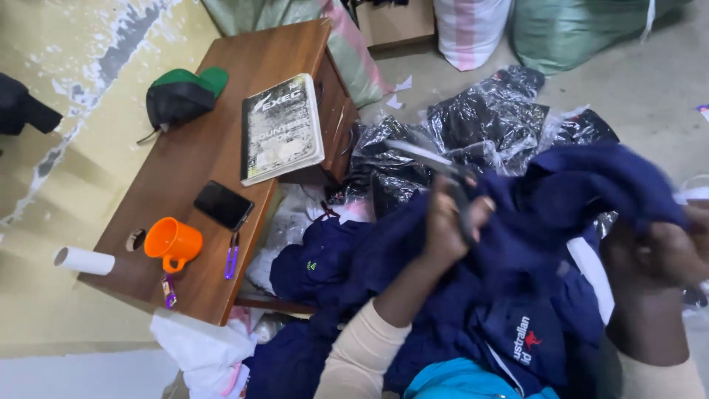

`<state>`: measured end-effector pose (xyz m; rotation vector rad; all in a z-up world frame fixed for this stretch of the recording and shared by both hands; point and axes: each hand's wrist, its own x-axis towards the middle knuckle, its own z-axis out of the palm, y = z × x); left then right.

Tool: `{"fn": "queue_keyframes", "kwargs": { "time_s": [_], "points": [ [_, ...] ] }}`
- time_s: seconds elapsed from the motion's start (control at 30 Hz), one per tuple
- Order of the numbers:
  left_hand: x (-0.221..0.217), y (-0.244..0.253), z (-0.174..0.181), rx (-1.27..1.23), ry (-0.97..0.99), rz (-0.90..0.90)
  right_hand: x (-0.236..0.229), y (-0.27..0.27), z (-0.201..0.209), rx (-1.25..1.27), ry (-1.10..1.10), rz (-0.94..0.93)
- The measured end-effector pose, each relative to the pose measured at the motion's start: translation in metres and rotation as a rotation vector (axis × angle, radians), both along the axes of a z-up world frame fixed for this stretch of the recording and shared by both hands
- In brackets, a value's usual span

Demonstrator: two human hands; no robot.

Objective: Trimming excess white stabilizer backing material from the inside of blue embroidered garments using scissors.

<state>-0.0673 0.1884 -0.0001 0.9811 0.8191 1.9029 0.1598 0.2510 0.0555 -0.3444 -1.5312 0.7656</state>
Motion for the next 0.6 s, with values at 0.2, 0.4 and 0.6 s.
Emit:
{"fn": "queue_keyframes", "kwargs": {
  "time_s": [0.2,0.4,0.6],
  "points": [
    [-0.016,-0.025,-0.103,-0.245,-0.31,-0.046,0.005,-0.037,-0.105,0.27,-0.817,-0.011],
    [-0.017,-0.083,-0.013,-0.373,0.331,-0.129,-0.007,-0.093,-0.086,0.648,-0.788,0.05],
    [0.018,-0.087,-0.071,-0.504,0.179,-0.162,0.0,-0.105,-0.102,0.353,-0.607,-0.144]
  ]
}}
